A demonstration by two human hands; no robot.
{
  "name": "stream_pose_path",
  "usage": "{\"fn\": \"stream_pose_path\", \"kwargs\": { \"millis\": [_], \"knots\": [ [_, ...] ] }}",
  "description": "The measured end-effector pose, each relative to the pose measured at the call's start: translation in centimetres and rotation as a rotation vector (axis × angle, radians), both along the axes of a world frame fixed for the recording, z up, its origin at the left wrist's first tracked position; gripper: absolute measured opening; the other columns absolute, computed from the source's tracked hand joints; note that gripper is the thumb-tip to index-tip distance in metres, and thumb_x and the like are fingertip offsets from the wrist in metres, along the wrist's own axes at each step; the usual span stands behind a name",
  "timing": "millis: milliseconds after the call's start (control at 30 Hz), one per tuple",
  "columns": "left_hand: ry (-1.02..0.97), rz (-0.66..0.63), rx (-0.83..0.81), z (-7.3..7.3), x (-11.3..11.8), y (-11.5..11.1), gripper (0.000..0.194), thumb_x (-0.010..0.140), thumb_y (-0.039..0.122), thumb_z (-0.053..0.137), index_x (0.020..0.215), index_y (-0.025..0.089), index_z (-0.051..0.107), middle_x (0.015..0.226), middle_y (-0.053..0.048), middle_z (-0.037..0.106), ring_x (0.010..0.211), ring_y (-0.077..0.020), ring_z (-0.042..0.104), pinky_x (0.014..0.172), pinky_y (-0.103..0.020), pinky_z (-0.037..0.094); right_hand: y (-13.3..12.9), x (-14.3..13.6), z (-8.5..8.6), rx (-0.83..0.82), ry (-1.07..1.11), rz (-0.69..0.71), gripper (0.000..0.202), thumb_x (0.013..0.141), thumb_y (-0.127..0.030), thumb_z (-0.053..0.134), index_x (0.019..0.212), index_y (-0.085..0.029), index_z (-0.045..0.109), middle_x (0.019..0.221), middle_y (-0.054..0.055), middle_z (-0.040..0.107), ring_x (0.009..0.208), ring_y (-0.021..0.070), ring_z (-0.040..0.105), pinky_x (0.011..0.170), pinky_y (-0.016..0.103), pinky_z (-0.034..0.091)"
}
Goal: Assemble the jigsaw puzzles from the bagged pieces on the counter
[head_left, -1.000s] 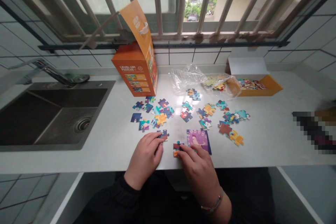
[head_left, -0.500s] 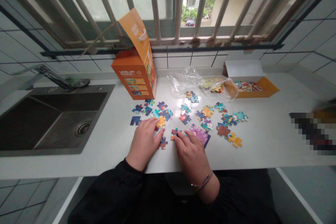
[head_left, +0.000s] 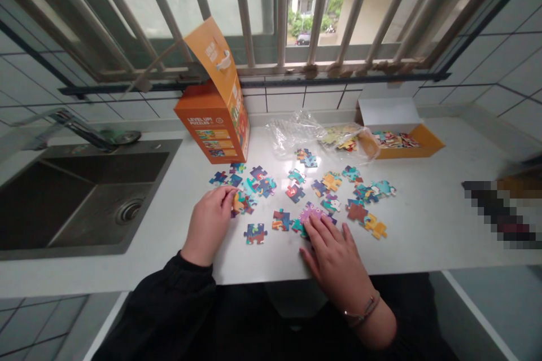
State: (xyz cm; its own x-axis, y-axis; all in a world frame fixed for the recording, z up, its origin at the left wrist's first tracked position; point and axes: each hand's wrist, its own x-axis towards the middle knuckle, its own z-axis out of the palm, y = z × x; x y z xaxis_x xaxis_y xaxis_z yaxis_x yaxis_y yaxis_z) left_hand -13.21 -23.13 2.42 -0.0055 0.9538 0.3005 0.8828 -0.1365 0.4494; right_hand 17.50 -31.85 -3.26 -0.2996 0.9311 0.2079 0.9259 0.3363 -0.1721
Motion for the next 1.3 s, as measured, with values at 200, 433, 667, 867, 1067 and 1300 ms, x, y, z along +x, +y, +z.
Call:
{"fn": "stream_pose_path", "kwargs": {
  "millis": [200,433,667,867,1067,1300],
  "knots": [
    [-0.104,-0.121,-0.358,0.3,-2.9,-2.8,0.036,0.103,0.052,0.057,0.113,0.027,0.081,0.103,-0.002,0.085,0.093,-0.0254,0.078,0.084,-0.032,0.058,-0.2,1.7,0.0,-0.008,0.020,0.062,0.049,0.111,-0.033,0.049,0.160,-0.028,0.056,0.167,0.009,0.055,0.154,0.0328,0.050,0.128,0.064,0.031],
    [-0.069,-0.139,-0.308,-1.2,-4.1,-5.0,0.032,0.101,0.049,0.062,0.117,0.027,0.080,0.100,-0.003,0.084,0.087,-0.0253,0.079,0.078,-0.033,0.060,1.5,1.2,0.1,-0.001,0.020,0.070,0.056,0.108,-0.039,0.059,0.160,-0.019,0.054,0.169,0.017,0.051,0.155,0.0367,0.048,0.127,0.066,0.033],
    [-0.016,-0.175,-0.176,-1.1,-4.6,-6.2,0.031,0.106,0.047,0.059,0.111,0.024,0.079,0.112,-0.008,0.083,0.102,-0.0258,0.078,0.094,-0.038,0.063,2.7,1.8,0.3,-0.018,0.006,0.105,0.048,0.109,-0.035,0.056,0.156,-0.025,0.058,0.165,0.014,0.057,0.152,0.0356,0.052,0.127,0.070,0.029],
    [0.029,-0.338,-0.111,-2.0,-5.9,-8.0,0.034,0.101,0.053,0.071,0.119,0.025,0.079,0.125,-0.010,0.079,0.114,-0.0276,0.075,0.102,-0.042,0.062,2.3,4.3,0.3,-0.024,-0.036,0.150,0.050,0.108,-0.030,0.054,0.157,-0.027,0.058,0.167,0.012,0.054,0.153,0.0340,0.051,0.126,0.067,0.033],
    [0.022,-0.502,-0.073,-1.8,-4.6,-10.7,0.020,0.105,0.035,0.070,0.123,0.029,0.076,0.127,-0.008,0.078,0.116,-0.0249,0.074,0.100,-0.037,0.063,2.1,5.4,0.4,0.033,-0.001,0.154,0.043,0.105,-0.026,0.055,0.147,-0.025,0.067,0.162,0.012,0.060,0.152,0.0344,0.052,0.126,0.065,0.036],
    [0.032,-0.600,0.006,-2.5,2.2,-12.5,0.025,0.109,0.023,0.062,0.132,0.027,0.071,0.136,-0.010,0.076,0.122,-0.0262,0.073,0.103,-0.043,0.063,4.1,-0.3,2.0,-0.039,0.108,0.249,0.037,0.105,-0.026,0.062,0.141,-0.021,0.066,0.155,0.012,0.066,0.152,0.0335,0.051,0.131,0.061,0.031]
  ]
}}
